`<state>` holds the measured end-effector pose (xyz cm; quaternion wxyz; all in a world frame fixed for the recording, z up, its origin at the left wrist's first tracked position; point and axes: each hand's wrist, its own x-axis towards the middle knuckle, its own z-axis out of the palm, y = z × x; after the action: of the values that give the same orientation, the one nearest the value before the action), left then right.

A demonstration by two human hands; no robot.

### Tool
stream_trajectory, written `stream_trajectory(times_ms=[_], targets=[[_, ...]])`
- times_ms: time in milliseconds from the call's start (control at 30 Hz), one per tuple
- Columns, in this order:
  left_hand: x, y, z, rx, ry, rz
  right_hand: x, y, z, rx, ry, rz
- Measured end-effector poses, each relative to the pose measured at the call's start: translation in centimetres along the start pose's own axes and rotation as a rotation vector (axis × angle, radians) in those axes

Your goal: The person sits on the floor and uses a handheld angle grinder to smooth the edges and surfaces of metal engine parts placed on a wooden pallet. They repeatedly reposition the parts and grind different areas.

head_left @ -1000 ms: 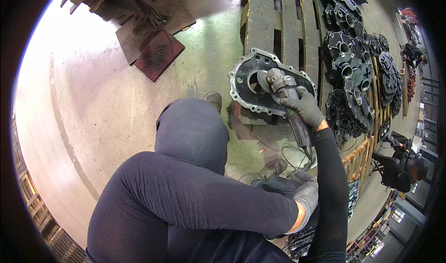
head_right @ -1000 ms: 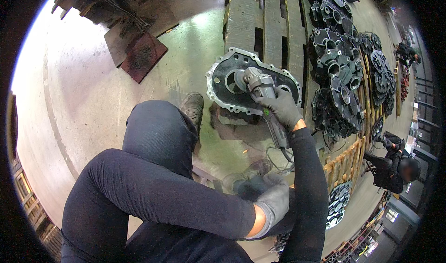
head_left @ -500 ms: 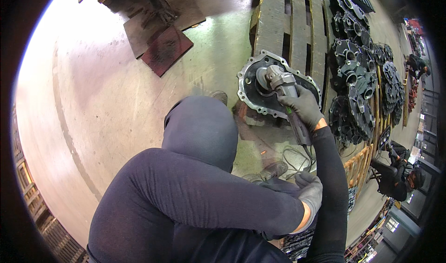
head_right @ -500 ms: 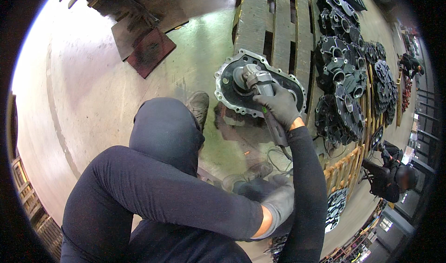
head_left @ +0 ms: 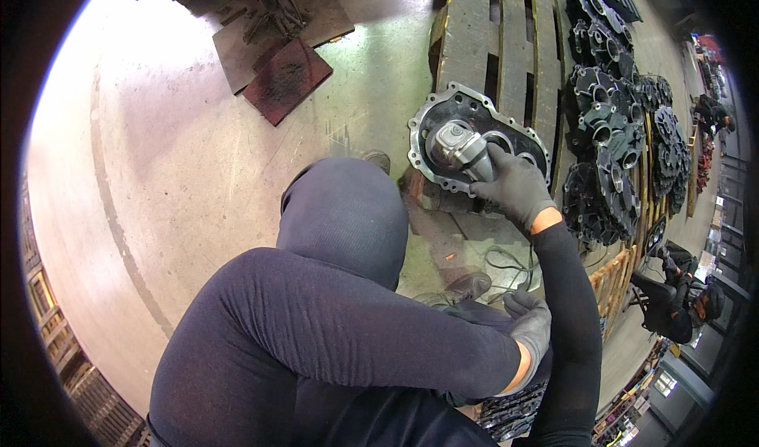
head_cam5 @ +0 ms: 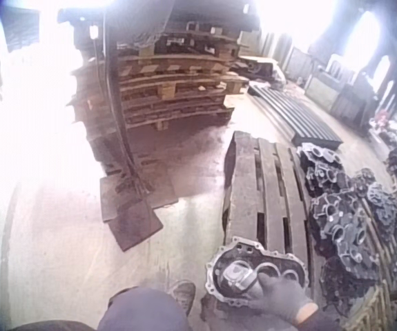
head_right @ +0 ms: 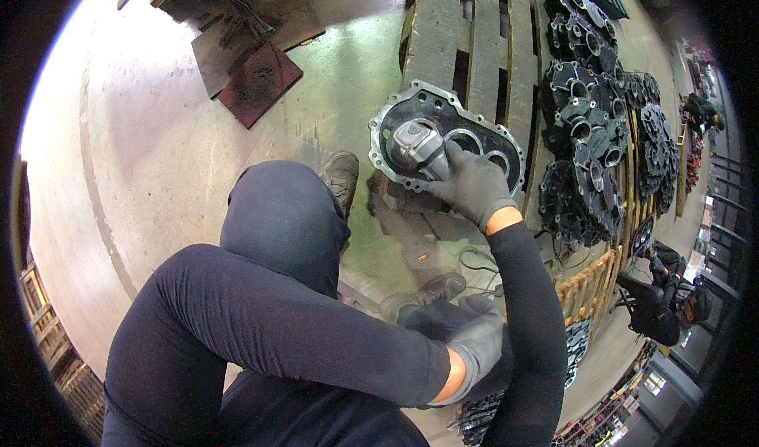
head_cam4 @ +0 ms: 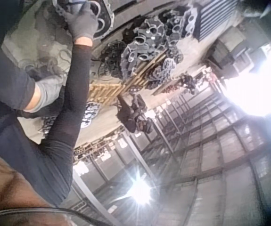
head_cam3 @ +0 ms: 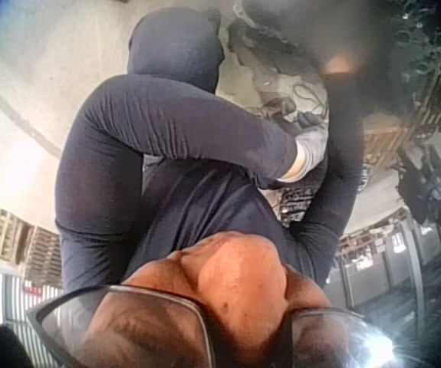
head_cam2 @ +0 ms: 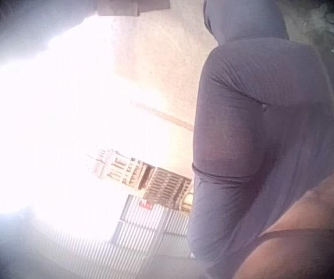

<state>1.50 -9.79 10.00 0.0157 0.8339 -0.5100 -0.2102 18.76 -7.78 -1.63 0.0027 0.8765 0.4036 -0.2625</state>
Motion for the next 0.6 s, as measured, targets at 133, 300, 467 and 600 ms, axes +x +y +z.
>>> stream_trajectory(times_ms=[133, 300, 467, 600], targets=[[0.0, 0.6, 0.3, 0.016, -0.01, -0.101, -1.6, 0.9, 1.1, -0.03, 0.055, -0.094], [-1.3, 0.2, -0.1, 0.111, -0.053, -0.069, -2.9, 1.8, 1.5, -0.102, 0.063, -0.1], [0.6, 0.8, 0.6, 0.078, -0.09, -0.063, -4.1, 4.8, 2.4, -0.144, 0.115, -0.127], [1.3, 1.1, 1.4, 0.02, -0.034, -0.118, -4.6, 5.3, 1.7, -0.247, 0.053, -0.072]])
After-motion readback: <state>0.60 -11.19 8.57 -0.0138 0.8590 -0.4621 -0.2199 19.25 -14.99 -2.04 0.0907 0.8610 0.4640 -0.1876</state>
